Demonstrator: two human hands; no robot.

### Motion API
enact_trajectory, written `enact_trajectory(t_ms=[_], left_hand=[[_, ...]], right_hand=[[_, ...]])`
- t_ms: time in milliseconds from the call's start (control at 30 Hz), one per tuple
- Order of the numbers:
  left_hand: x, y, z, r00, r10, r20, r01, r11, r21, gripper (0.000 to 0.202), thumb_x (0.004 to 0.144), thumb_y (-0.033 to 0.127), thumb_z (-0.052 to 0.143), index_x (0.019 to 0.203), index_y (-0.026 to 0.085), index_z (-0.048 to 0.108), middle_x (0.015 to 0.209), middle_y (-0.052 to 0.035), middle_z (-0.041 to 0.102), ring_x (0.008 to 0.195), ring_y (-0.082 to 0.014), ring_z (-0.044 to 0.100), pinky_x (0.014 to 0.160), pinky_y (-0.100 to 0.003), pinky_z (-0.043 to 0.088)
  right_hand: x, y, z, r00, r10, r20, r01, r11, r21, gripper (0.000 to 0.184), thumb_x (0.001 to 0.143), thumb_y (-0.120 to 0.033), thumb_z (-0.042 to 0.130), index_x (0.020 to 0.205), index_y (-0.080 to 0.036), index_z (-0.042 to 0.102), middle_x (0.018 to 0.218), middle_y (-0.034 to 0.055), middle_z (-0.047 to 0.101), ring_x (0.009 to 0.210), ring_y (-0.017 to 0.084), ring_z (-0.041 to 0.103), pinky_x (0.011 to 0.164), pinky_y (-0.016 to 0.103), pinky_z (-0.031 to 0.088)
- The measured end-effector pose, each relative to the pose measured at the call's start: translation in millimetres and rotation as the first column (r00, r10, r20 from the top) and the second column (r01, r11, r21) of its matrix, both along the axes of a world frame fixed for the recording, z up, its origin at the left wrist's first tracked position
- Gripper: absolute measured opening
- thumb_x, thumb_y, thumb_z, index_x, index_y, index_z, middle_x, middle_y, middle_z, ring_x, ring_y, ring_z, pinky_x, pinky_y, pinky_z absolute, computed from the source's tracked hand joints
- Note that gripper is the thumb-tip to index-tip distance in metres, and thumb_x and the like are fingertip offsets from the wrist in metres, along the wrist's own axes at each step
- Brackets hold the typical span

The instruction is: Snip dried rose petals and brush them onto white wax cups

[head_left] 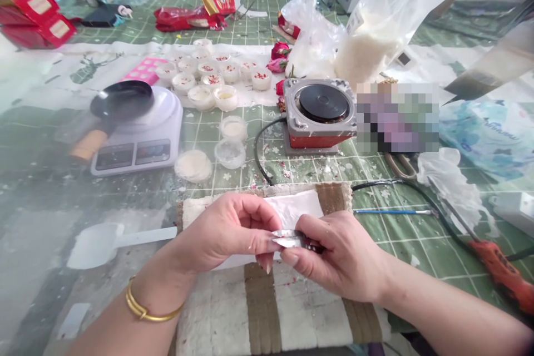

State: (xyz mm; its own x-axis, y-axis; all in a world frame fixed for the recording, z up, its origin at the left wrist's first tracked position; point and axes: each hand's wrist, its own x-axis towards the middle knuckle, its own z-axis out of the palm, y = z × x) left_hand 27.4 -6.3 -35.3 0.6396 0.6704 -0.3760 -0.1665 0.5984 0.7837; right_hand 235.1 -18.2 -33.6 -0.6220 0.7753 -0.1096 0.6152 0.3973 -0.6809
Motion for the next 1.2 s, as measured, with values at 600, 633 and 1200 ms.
enact_trajectory(t_ms=[600,633,1200], left_hand=[[0.3,2.1,2.1,0.999,-0.037,-0.027,0.037,0.999,0.012,0.013,0.071,0.019,0.071,0.076,0.012,0.061,0.067,-0.0006,0.065,0.056,-0.0084,0.061,0.053,-0.018,0.050],[0.1,2.1,2.2,0.998,-0.046,-0.034,0.046,0.999,0.020,0.013,0.072,0.020,0.070,0.076,0.012,0.060,0.068,-0.0002,0.063,0.056,-0.0072,0.059,0.053,-0.017,0.049],[-1.5,-0.4,4.8,0.996,-0.082,-0.045,0.084,0.996,0.039,0.013,0.073,0.020,0.069,0.077,0.013,0.058,0.067,0.0004,0.063,0.056,-0.0073,0.060,0.054,-0.017,0.049]], right_hand=[[-2.1,1.4,0.3,1.000,-0.004,-0.014,0.004,0.999,0.034,0.042,0.086,-0.055,0.040,0.063,-0.020,0.037,0.046,-0.0042,0.042,0.041,0.006,0.031,0.042,0.022,0.019],[-2.3,1.4,0.3,1.000,-0.004,-0.012,0.005,0.999,0.040,0.042,0.085,-0.055,0.040,0.062,-0.020,0.037,0.045,-0.0041,0.042,0.040,0.006,0.032,0.042,0.022,0.019],[-1.6,-0.6,-0.7,0.999,-0.001,-0.044,0.003,0.999,0.040,0.043,0.082,-0.057,0.045,0.063,-0.020,0.037,0.045,-0.0052,0.042,0.041,0.005,0.030,0.042,0.022,0.019]])
